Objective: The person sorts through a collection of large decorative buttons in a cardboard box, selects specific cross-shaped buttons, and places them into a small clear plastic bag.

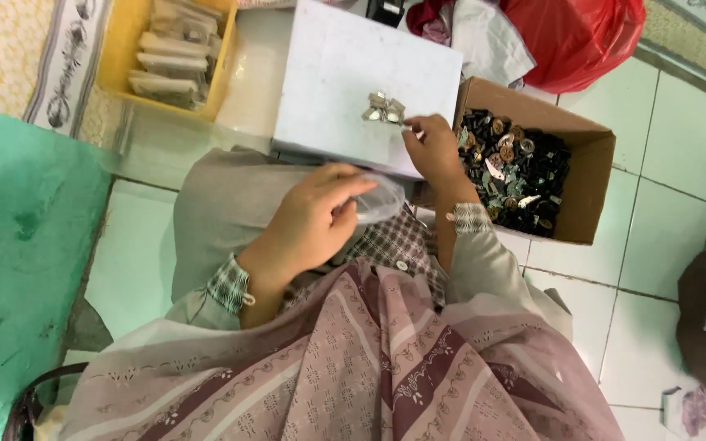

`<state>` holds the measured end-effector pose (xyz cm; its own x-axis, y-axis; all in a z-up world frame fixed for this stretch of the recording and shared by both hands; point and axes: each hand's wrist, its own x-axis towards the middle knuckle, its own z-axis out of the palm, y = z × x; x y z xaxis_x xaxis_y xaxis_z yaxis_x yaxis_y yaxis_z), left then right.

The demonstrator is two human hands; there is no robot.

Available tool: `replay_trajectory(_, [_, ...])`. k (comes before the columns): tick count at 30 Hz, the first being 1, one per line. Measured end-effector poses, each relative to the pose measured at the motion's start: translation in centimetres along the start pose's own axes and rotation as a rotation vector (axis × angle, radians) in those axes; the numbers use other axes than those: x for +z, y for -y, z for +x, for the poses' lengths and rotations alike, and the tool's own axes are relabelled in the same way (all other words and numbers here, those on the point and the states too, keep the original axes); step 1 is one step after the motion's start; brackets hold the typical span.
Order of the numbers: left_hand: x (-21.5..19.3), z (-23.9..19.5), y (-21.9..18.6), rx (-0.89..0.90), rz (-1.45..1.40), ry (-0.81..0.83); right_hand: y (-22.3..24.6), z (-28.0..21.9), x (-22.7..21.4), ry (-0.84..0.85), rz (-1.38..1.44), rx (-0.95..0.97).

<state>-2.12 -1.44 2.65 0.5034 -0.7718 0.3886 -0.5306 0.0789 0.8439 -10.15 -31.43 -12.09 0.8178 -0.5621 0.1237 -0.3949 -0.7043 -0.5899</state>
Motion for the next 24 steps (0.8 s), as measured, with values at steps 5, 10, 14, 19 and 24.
replay_trajectory(5, [-1.0,0.4,0.6,-0.061,0.006,0.012,1.8,3.6,0.5,0.166,-0.208,-0.001])
replay_trajectory(10, [-0.2,-0.9,3.1,-0.123,0.008,0.032,2.1,4.2,0.6,0.323,-0.370,0.083])
replay_trajectory(14, [0.6,-1.6,4.1,-0.143,-0.050,0.042,1.1,3.8,0.9,0.268,-0.260,0.096])
replay_trajectory(19, [0.4,-1.8,4.0,-0.164,-0.066,0.046,-0.2,3.5,1.5,0.218,-0.105,0.117])
replay_trajectory(24, [1.0,-2.0,3.9,-0.152,-0.072,0.036,-0.2,2.8,0.9,0.135,0.113,0.291])
